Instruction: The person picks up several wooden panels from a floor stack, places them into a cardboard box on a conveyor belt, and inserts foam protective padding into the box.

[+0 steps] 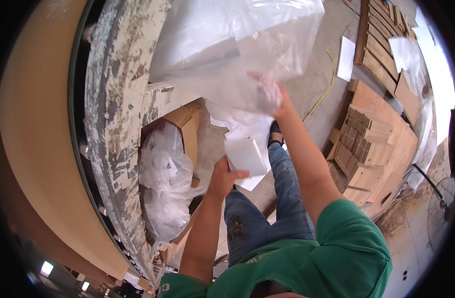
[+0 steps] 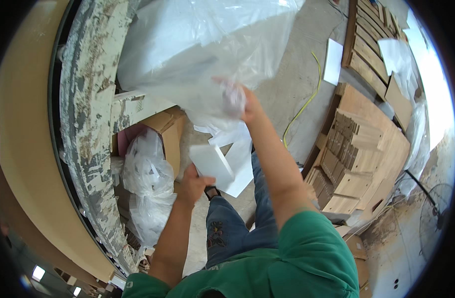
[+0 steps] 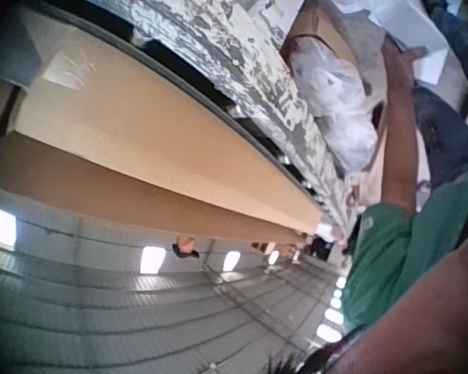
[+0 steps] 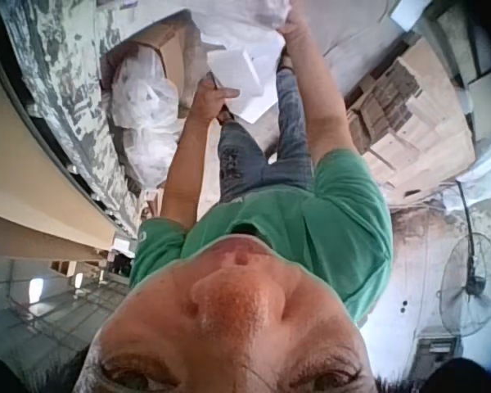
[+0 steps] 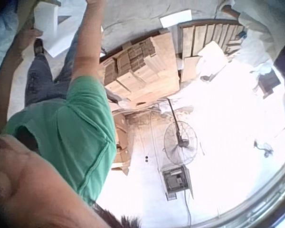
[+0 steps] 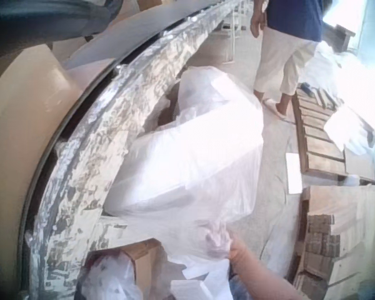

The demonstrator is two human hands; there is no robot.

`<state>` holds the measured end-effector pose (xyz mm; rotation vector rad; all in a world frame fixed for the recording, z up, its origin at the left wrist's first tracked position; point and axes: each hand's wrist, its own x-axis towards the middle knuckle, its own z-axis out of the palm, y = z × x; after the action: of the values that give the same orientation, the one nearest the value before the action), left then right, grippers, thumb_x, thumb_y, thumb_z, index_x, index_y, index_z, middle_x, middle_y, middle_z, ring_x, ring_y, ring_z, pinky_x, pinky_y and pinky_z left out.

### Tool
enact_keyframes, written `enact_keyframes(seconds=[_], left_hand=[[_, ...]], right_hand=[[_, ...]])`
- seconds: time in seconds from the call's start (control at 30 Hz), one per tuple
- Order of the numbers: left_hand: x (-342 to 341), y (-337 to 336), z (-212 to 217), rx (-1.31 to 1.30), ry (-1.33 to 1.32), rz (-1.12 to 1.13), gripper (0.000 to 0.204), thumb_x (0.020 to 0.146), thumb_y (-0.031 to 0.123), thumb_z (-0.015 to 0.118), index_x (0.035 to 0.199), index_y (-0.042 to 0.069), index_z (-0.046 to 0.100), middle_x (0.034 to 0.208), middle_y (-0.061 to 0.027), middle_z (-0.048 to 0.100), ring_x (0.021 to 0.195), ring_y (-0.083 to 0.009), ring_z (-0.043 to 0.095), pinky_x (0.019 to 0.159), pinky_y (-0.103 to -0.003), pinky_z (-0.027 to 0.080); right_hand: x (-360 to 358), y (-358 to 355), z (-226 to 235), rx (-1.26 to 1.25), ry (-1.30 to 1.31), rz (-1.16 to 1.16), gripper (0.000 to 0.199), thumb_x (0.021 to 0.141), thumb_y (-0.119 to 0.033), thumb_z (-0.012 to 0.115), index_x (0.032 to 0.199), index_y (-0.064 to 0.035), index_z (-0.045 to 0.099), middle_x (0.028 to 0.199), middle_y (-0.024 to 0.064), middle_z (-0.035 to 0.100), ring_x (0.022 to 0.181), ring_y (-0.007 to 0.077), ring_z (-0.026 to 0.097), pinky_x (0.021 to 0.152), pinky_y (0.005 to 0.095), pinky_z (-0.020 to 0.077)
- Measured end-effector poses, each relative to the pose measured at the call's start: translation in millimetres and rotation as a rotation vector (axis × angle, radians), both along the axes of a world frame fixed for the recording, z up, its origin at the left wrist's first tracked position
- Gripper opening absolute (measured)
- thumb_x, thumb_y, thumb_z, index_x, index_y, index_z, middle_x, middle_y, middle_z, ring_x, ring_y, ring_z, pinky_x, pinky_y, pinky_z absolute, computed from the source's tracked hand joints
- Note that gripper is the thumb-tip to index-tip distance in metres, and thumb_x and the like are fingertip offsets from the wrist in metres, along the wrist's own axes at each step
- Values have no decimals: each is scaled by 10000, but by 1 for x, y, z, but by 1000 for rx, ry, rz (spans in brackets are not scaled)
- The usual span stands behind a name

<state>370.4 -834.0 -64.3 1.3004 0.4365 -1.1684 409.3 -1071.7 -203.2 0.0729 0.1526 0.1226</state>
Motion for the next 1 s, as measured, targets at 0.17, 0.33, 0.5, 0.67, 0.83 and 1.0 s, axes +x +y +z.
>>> enact_keyframes(seconds=[0.17, 0.33, 0.5, 0.67, 0.83, 1.0], left_hand=[[68, -60, -16, 23, -614, -791, 417, 645, 17, 658, 1057, 28, 595, 1225, -107, 528, 1063, -229, 555, 861, -332, 449], [81, -109, -40, 217, -1002, -1027, 360, 609, 39, 629, 969, 47, 615, 1298, -198, 452, 1130, -360, 488, 888, -390, 438], [116, -168, -51, 447, -1329, -980, 440, 743, 67, 549, 1183, 61, 537, 1310, -213, 444, 1199, -383, 419, 979, -433, 361], [129, -186, -63, 328, -1349, -530, 524, 786, 20, 481, 1306, 69, 443, 1315, -221, 435, 1223, -399, 379, 1035, -455, 290], [100, -156, -72, 495, -1410, -881, 425, 709, 47, 565, 1133, 82, 582, 1247, -196, 495, 1168, -375, 441, 993, -491, 321], [86, -132, -65, 657, -1453, -1014, 367, 688, 77, 599, 1054, 99, 629, 1181, -172, 532, 1127, -368, 477, 942, -512, 365]], right_hand=[[22, -34, 103, -1327, -77, 148, 413, 848, -195, 577, 1216, -13, 532, 723, 60, 600, 623, 162, 567, 582, 341, 450], [74, -82, 102, -2603, 31, 150, 215, 829, -176, 534, 955, -28, 626, 895, 140, 644, 809, 327, 612, 702, 409, 490], [54, -87, 69, -2488, 102, 449, 334, 816, -182, 508, 1131, -73, 533, 1110, 176, 577, 1039, 315, 556, 861, 406, 462], [50, -105, 88, -2589, -153, 692, 427, 797, -112, 494, 1223, -98, 476, 1120, 195, 577, 1075, 339, 544, 905, 421, 452], [39, -110, 172, -2305, -584, 911, 265, 838, -114, 527, 1093, -72, 586, 885, 145, 649, 806, 273, 639, 721, 348, 515], [116, -225, 257, -1369, -79, 763, 172, 869, -106, 555, 980, -1, 633, 936, 80, 655, 810, 126, 621, 727, 260, 498]])
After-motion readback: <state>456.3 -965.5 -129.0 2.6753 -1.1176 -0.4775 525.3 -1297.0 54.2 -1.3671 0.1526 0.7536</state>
